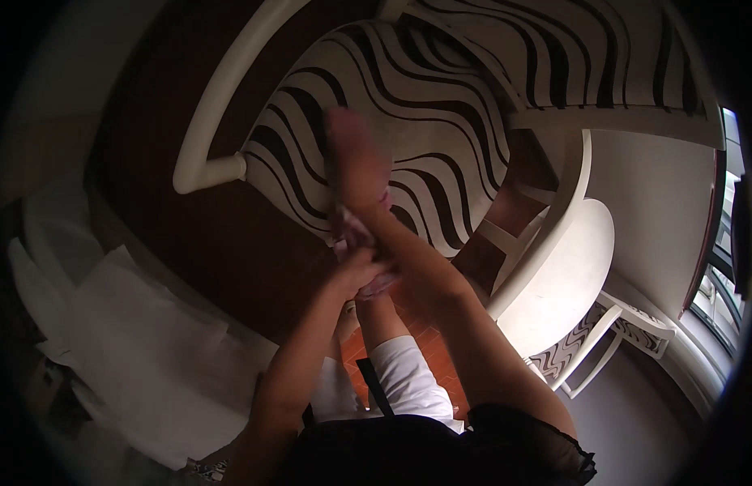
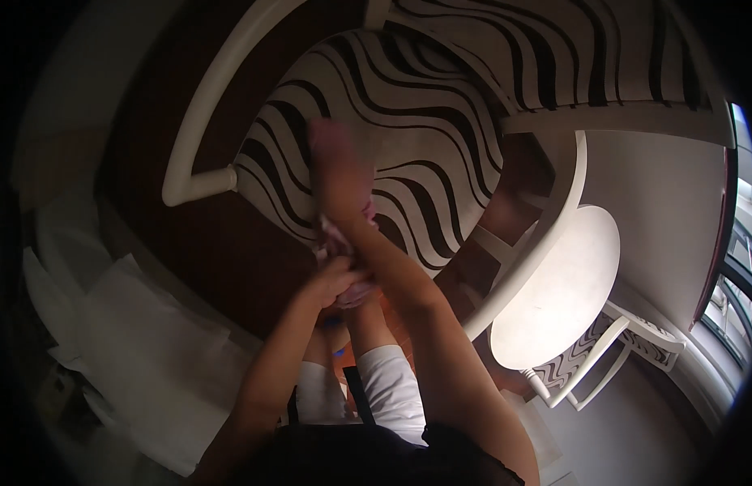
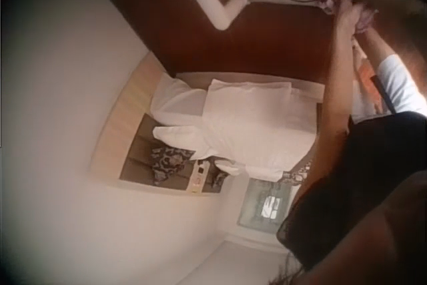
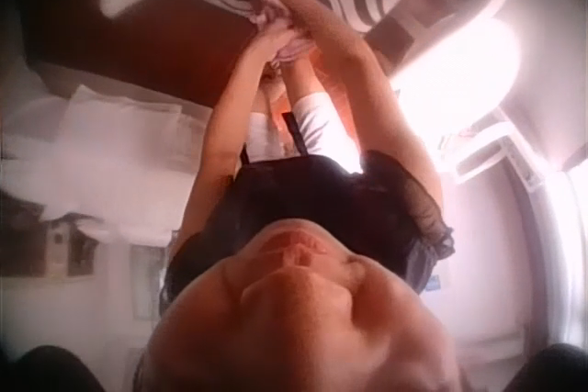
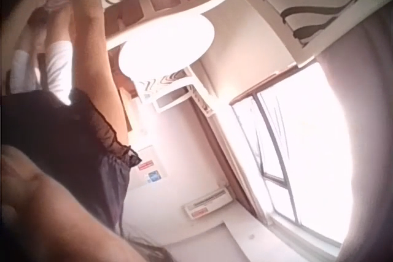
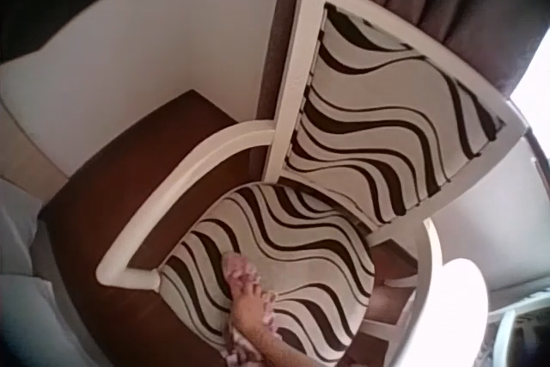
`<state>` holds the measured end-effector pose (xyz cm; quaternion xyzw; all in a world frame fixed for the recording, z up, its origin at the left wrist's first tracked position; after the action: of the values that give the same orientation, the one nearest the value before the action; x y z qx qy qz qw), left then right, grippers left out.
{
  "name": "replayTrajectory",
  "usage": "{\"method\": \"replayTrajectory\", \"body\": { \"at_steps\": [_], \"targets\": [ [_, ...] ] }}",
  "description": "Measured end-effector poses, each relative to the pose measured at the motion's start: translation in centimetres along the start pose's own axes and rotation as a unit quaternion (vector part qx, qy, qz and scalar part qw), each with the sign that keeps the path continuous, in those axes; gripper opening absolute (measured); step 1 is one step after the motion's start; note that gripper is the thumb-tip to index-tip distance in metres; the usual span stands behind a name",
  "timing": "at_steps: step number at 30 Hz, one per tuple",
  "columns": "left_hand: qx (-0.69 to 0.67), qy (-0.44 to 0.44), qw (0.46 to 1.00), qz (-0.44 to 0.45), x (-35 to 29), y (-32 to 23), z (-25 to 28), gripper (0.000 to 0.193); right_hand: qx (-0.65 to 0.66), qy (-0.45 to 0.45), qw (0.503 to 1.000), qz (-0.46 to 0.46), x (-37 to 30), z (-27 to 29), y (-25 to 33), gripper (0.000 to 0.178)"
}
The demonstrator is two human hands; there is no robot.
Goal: The person wipes a desk, a nightstand, a small round table, a window sill, and a chair seat by hand with a cloth, and then picks up a pair of slippers to place them in a shelf.
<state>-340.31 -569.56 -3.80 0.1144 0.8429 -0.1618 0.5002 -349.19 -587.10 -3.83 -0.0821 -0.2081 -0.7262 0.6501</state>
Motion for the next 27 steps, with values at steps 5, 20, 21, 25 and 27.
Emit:
{"method": "replayTrajectory", "body": {
  "at_steps": [5,20,21,25,27],
  "targets": [
    [-0.102,-0.046,0.992,0.05,-1.1,0.1,6.3,0.036,0.27,0.167,0.927,0.199,4.5,-5.3,6.1,0.03],
    [0.032,-0.006,0.977,0.209,-5.0,3.3,12.8,0.03,0.169,0.137,0.955,-0.203,-6.8,-0.2,5.6,0.046],
    [0.05,-0.022,0.973,0.223,-7.0,4.3,16.4,0.029,0.241,0.166,0.935,-0.201,-6.6,-0.4,8.7,0.042],
    [0.126,0.005,0.981,0.15,-12.4,-3.8,15.2,0.028,0.393,-0.063,0.854,-0.335,4.2,5.0,3.4,0.045],
    [0.12,0.062,0.986,0.096,-13.9,-10.9,10.1,0.028,0.346,-0.198,0.885,-0.241,14.3,11.2,-0.5,0.054]
  ]
}}
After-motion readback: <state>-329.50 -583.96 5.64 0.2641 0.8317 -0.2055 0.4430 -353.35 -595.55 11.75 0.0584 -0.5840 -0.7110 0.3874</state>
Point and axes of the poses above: each hand's wrist, its own x-axis towards the middle knuckle, its own z-axis out of the back of the hand, y = z × x, the point moved 9 cm from there along x, towards the middle knuckle, and after that the axes turned 8 degrees about z, right-handed, at the moved point
